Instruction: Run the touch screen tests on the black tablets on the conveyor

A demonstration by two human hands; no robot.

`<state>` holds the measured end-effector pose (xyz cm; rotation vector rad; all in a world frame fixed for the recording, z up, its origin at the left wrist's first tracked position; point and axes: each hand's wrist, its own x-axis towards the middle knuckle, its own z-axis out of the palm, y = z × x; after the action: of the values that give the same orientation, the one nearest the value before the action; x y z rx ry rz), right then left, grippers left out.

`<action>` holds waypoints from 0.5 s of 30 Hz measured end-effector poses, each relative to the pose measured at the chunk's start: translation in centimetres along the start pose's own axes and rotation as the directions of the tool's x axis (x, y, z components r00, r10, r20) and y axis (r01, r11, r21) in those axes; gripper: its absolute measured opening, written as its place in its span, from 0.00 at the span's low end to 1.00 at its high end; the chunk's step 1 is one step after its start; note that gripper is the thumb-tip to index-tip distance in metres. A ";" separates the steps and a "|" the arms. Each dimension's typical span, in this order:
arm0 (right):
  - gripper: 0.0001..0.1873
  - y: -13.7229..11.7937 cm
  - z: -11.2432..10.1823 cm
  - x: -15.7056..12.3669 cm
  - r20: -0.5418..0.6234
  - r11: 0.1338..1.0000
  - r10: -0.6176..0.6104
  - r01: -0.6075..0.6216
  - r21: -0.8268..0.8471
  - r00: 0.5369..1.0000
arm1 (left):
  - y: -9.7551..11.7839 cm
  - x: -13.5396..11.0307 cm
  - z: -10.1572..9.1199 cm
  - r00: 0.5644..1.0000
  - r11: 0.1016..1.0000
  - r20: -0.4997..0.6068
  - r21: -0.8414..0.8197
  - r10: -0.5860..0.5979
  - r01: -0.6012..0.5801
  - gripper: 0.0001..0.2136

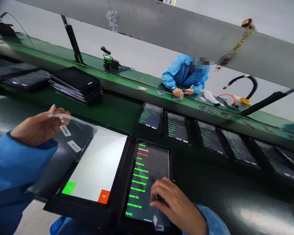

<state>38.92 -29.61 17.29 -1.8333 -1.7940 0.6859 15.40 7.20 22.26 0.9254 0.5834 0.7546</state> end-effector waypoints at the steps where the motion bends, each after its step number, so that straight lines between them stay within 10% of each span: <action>1: 0.09 0.2 -0.2 -0.5 -0.038 1.000 0.021 -0.021 0.010 0.999 | 0.0 -0.1 -0.2 1.000 1.000 -0.008 0.006 -0.004 0.004 0.22; 15: 0.04 2.5 -1.5 -7.4 -0.539 0.994 0.101 -0.105 0.023 0.836 | 0.0 -0.3 -1.1 0.995 0.998 -0.070 -0.002 0.069 -0.069 0.22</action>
<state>41.71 -37.06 16.96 -1.8950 -1.3298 0.1576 14.42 7.46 21.77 0.9217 0.6128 0.8528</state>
